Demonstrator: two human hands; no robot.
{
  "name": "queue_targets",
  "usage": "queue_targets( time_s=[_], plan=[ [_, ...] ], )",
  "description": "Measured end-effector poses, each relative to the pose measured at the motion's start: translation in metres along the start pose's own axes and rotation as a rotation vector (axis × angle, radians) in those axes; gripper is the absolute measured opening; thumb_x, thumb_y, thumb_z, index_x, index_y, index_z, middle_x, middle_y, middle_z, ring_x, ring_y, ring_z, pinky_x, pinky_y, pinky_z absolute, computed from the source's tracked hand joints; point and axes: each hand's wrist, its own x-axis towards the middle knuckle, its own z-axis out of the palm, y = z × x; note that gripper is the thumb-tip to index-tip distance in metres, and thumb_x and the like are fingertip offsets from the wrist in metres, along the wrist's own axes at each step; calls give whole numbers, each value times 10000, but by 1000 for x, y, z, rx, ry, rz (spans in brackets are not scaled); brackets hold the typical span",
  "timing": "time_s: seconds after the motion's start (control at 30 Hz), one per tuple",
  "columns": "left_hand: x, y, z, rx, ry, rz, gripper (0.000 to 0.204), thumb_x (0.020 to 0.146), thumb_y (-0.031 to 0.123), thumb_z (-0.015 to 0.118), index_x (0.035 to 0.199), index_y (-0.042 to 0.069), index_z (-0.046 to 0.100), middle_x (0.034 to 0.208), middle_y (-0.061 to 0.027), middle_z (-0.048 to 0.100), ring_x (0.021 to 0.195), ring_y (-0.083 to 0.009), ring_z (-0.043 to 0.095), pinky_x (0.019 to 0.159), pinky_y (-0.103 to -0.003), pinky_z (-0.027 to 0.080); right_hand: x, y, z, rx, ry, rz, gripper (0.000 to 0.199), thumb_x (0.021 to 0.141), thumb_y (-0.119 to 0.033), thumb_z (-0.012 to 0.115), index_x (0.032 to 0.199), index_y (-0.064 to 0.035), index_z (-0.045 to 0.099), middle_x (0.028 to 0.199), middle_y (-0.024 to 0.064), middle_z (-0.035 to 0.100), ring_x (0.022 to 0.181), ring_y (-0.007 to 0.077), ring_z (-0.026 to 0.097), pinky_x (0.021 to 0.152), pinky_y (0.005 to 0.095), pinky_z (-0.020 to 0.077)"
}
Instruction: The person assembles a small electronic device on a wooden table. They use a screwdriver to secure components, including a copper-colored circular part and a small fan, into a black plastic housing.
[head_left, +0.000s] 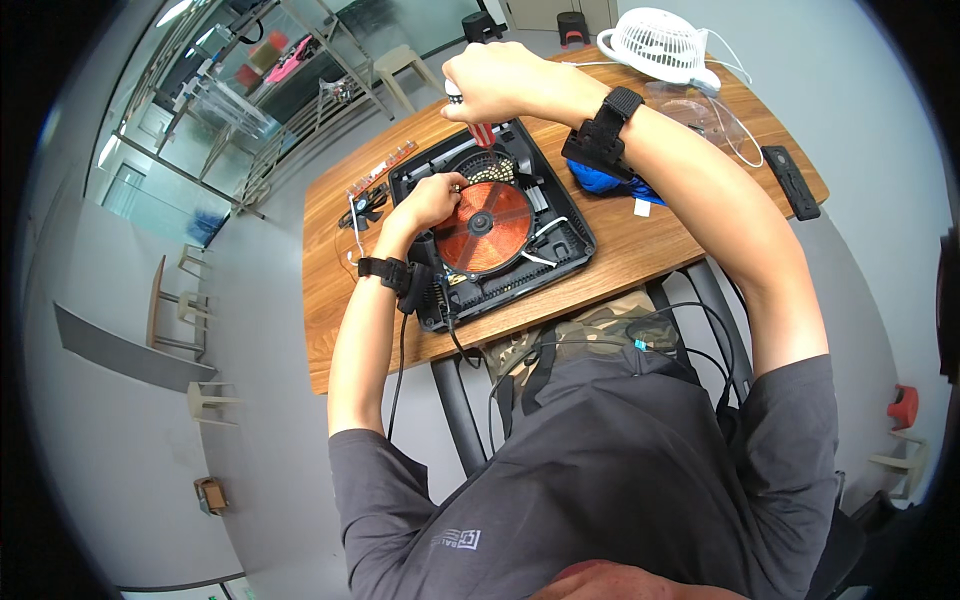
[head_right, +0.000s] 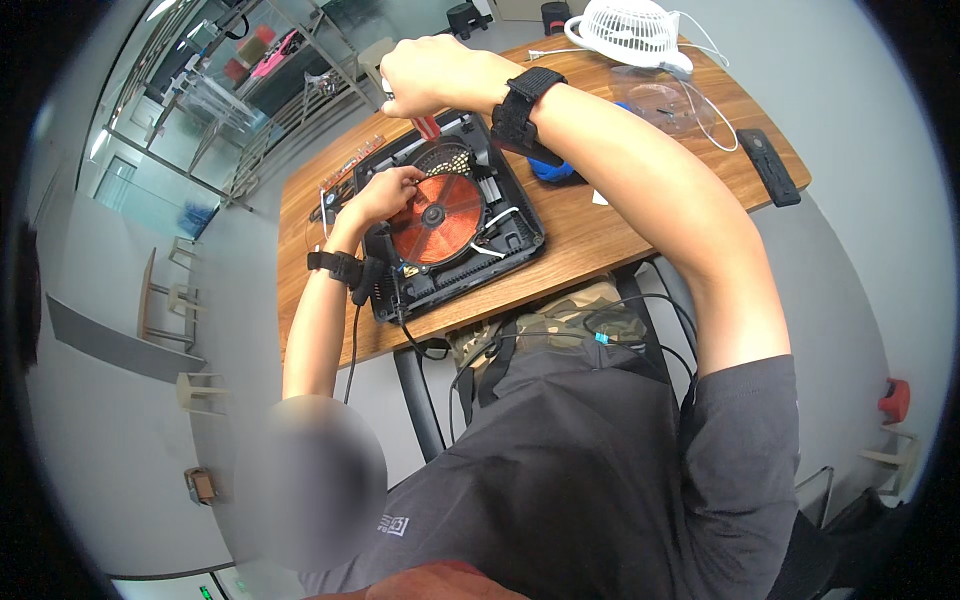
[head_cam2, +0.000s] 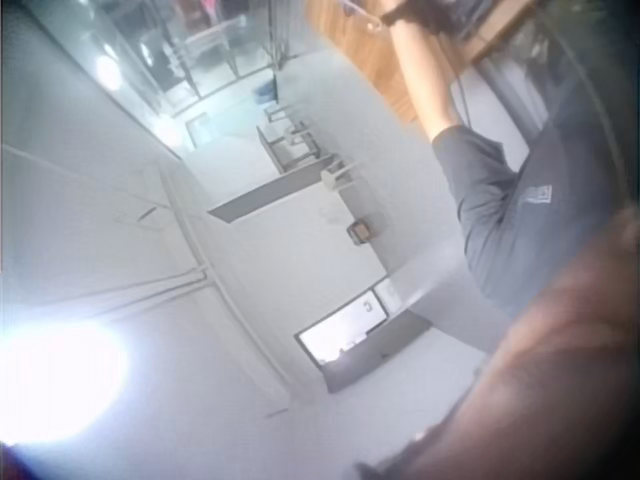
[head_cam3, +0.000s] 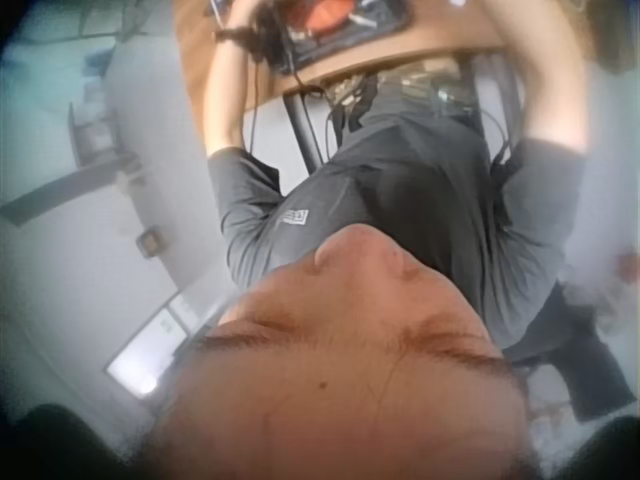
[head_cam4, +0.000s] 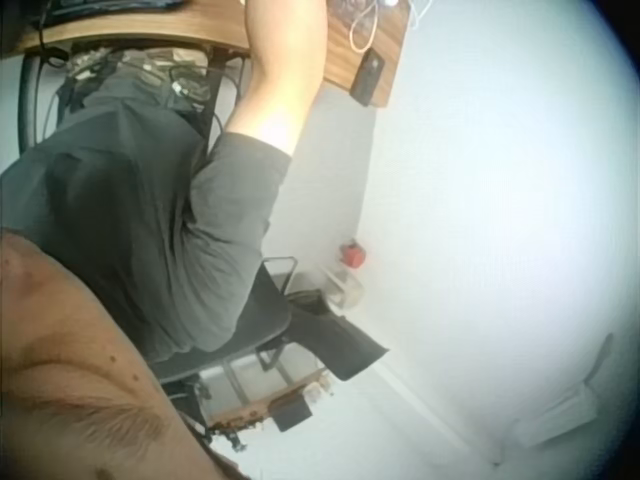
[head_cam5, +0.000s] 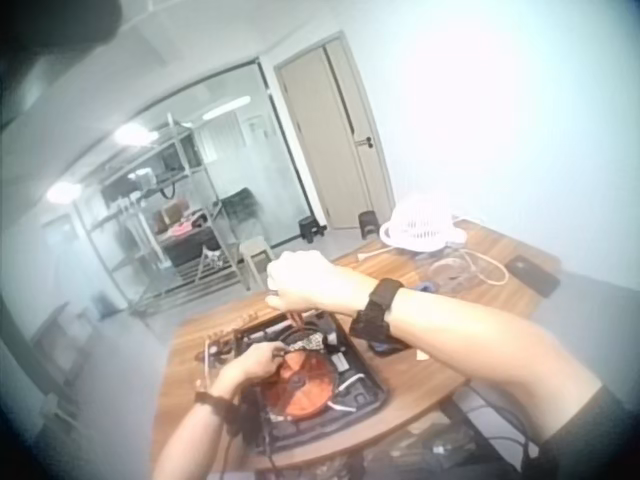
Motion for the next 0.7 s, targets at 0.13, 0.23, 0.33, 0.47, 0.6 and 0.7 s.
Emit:
queue_targets(
  time_s=[0.13,0.23,0.33,0.47,0.6,0.7],
  plan=[
    [-2,2,-1,11,9,-13,326,894,65,603,1201,26,704,1131,-231,717,1079,-376,689,969,-425,534,-4,5,1,3,-24,0,438,853,-412,688,951,14,708,842,206,729,816,367,736,740,450,598],
    [2,-2,-1,12,3,-30,323,884,79,620,1189,31,716,1118,-225,722,1059,-369,697,958,-424,538,-5,6,4,-11,-71,11,434,853,-409,683,957,12,710,857,211,730,823,371,734,746,450,597],
    [4,-1,-4,86,50,41,318,877,95,651,1180,29,721,1087,-199,735,1014,-328,708,927,-407,544,-6,6,8,7,-87,4,438,855,-413,683,973,7,711,873,216,731,833,375,732,754,453,596],
    [1,27,-14,33,136,175,306,871,113,695,1161,21,730,1054,-158,750,942,-268,716,880,-377,549,-8,9,13,19,-81,-7,450,860,-426,685,988,5,709,881,218,732,842,380,731,761,458,594],
    [1,50,-17,-99,165,174,336,860,127,703,1178,19,717,1050,-148,753,930,-249,718,879,-366,551,-9,11,15,29,-87,8,457,862,-431,685,992,6,708,878,221,731,846,384,731,764,464,593],
    [-4,56,-21,-152,215,161,328,855,133,701,1161,16,713,1002,-122,750,867,-215,701,825,-351,551,-8,8,18,48,-83,4,456,859,-431,685,983,8,710,870,223,730,845,387,731,766,467,592]
  ],
)
